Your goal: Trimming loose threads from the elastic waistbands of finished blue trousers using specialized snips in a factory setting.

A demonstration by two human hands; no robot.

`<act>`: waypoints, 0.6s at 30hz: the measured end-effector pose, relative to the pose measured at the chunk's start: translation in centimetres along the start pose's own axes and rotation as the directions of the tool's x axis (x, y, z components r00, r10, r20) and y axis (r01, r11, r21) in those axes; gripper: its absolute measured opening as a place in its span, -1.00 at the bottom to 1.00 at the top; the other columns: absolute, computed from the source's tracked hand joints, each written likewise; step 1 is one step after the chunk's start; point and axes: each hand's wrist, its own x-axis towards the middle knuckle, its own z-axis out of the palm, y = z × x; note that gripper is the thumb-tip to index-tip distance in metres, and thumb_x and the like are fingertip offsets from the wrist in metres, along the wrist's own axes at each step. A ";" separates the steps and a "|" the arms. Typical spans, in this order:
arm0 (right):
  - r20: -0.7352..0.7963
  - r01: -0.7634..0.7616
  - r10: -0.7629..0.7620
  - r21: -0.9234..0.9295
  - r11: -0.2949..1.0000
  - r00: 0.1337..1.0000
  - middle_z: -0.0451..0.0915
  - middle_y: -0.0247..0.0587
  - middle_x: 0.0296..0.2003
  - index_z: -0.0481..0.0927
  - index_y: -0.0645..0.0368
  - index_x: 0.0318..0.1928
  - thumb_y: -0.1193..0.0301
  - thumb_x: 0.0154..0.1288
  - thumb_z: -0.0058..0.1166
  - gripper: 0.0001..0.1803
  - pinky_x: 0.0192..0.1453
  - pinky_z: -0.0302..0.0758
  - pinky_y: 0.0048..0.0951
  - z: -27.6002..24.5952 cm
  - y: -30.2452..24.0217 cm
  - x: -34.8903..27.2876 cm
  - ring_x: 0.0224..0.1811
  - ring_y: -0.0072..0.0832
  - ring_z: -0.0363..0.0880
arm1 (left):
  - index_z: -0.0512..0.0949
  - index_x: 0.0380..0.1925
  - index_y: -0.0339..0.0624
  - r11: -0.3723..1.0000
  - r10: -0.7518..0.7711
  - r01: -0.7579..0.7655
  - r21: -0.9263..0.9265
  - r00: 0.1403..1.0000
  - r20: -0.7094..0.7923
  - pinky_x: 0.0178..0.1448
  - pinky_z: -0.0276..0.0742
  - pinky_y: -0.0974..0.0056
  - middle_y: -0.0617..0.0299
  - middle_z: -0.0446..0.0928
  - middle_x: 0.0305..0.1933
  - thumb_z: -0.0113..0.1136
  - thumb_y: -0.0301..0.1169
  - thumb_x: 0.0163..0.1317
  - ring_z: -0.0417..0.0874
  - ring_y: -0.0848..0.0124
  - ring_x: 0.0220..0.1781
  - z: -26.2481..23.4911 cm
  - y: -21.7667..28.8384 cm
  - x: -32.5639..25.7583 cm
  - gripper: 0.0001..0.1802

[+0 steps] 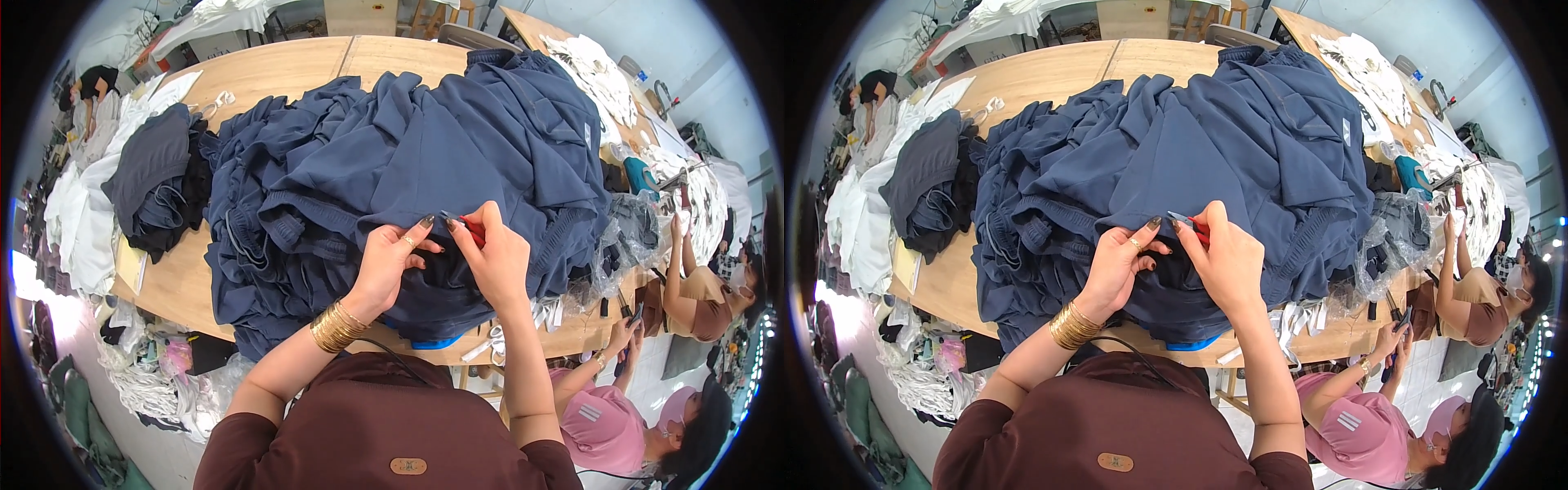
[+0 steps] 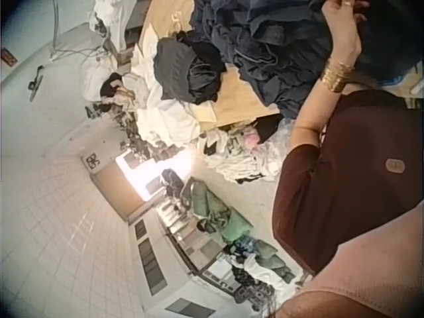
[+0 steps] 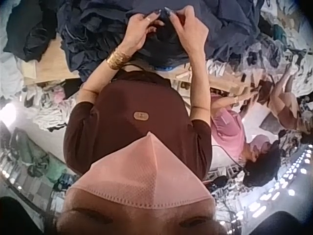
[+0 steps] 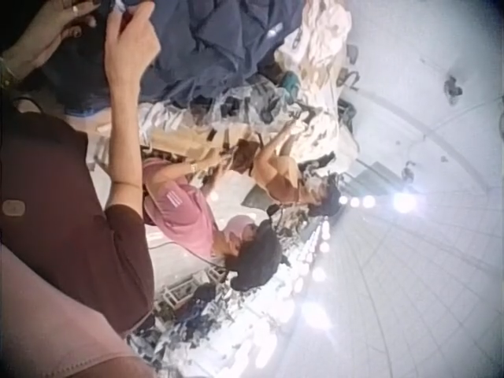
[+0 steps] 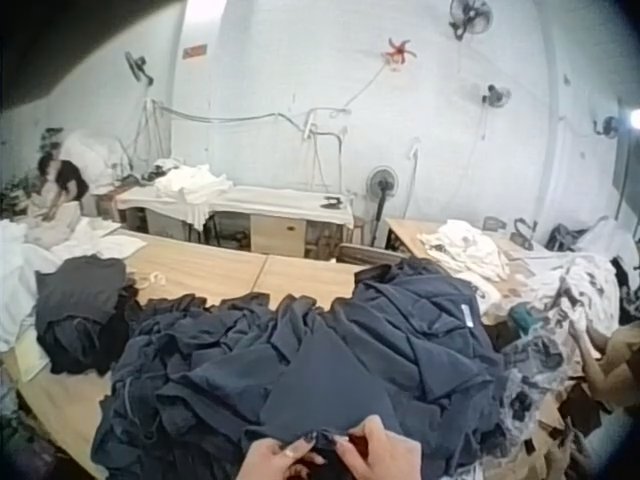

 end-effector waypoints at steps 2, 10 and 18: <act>0.006 -0.001 0.001 0.001 1.000 1.000 0.51 -0.22 -0.64 0.37 0.16 -0.39 0.24 0.24 0.15 -0.71 -0.52 0.38 -0.36 0.1 0.0 0.0 -0.59 -0.30 0.54 | 0.59 -0.25 -0.23 1.000 0.007 -0.007 0.004 1.000 0.000 -0.37 0.42 0.51 0.31 0.61 -0.28 0.12 -0.32 0.31 0.62 0.55 -0.30 0.0 0.0 0.0 -0.80; -0.027 0.014 -0.015 -0.040 0.999 1.000 0.49 -0.24 -0.65 0.38 0.15 -0.41 0.25 0.22 0.17 -0.71 -0.52 0.36 -0.36 0.6 0.2 0.1 -0.60 -0.32 0.53 | 0.55 -0.22 -0.21 1.000 0.026 -0.027 -0.015 0.999 -0.036 -0.35 0.44 0.48 0.28 0.61 -0.23 0.09 -0.31 0.33 0.65 0.48 -0.25 0.0 0.8 -0.2 -0.80; -0.047 0.037 -0.038 -0.014 0.999 0.998 0.50 -0.24 -0.63 0.38 0.15 -0.39 0.24 0.22 0.17 -0.71 -0.51 0.36 -0.37 1.1 -0.5 0.6 -0.58 -0.31 0.54 | 0.52 -0.21 -0.20 0.998 0.015 -0.018 -0.067 0.999 -0.046 -0.25 0.49 0.46 0.22 0.61 -0.16 0.06 -0.28 0.35 0.67 0.41 -0.16 -0.7 1.4 -0.2 -0.78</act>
